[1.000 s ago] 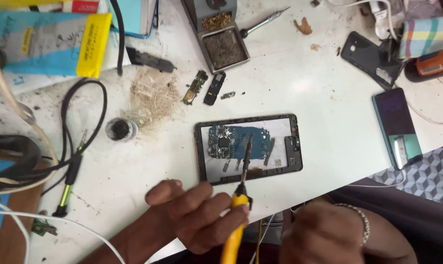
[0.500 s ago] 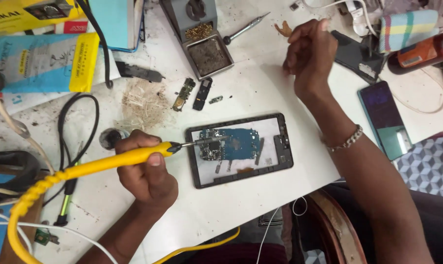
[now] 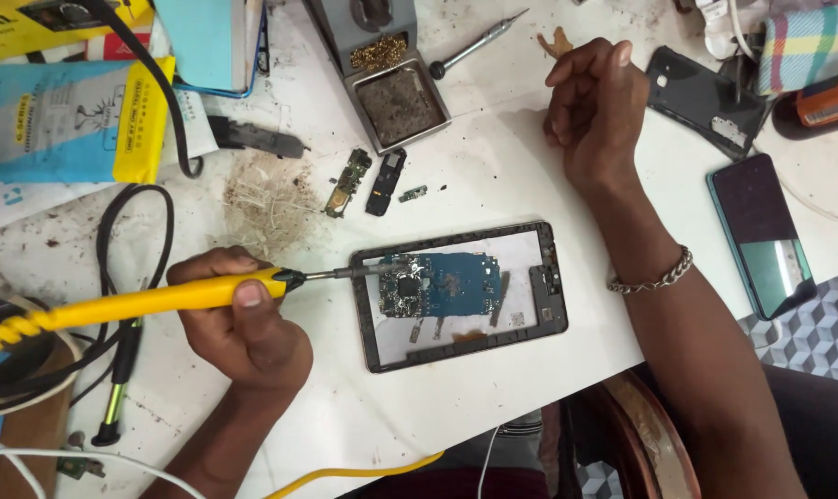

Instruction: The person uses a soldering iron to apply heat and solder to a circuit board inside a disassembled smartphone. They repeatedly touch the iron to various points on the board while holding the device steady with the other hand.

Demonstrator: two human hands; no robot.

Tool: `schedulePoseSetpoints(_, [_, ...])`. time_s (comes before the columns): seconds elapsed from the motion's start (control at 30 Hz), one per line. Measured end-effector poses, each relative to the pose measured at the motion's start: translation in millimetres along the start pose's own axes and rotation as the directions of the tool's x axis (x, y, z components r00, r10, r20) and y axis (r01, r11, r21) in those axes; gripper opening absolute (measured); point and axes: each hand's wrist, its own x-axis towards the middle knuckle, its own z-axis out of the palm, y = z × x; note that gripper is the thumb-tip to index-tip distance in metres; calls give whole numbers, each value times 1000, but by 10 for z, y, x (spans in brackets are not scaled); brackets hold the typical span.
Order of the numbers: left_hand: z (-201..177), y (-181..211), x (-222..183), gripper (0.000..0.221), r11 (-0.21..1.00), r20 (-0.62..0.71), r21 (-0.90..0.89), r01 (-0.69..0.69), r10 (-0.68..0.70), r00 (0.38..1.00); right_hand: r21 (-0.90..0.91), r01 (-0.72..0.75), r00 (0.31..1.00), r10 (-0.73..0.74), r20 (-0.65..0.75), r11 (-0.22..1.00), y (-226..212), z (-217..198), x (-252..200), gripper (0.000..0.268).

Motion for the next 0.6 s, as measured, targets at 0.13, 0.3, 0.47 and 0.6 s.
schedulePoseSetpoints(0.13, [2,25,-5,41,992,-19,-46,114,-115,993,-22,22,999,-21,35,1000,-44,27,12,75])
schedulePoseSetpoints(0.3, [14,58,23,45,983,-1,-87,161,-162,987,-33,43,998,-42,40,999,-7,-3,-5,76])
schedulePoseSetpoints(0.47, [10,20,9,46,986,-12,-90,139,-140,990,-98,46,999,-46,-6,994,-6,20,10,76])
schedulePoseSetpoints(0.6, [17,-19,20,45,986,-28,-130,102,-107,994,-257,44,994,-68,-85,965,-61,62,-10,63])
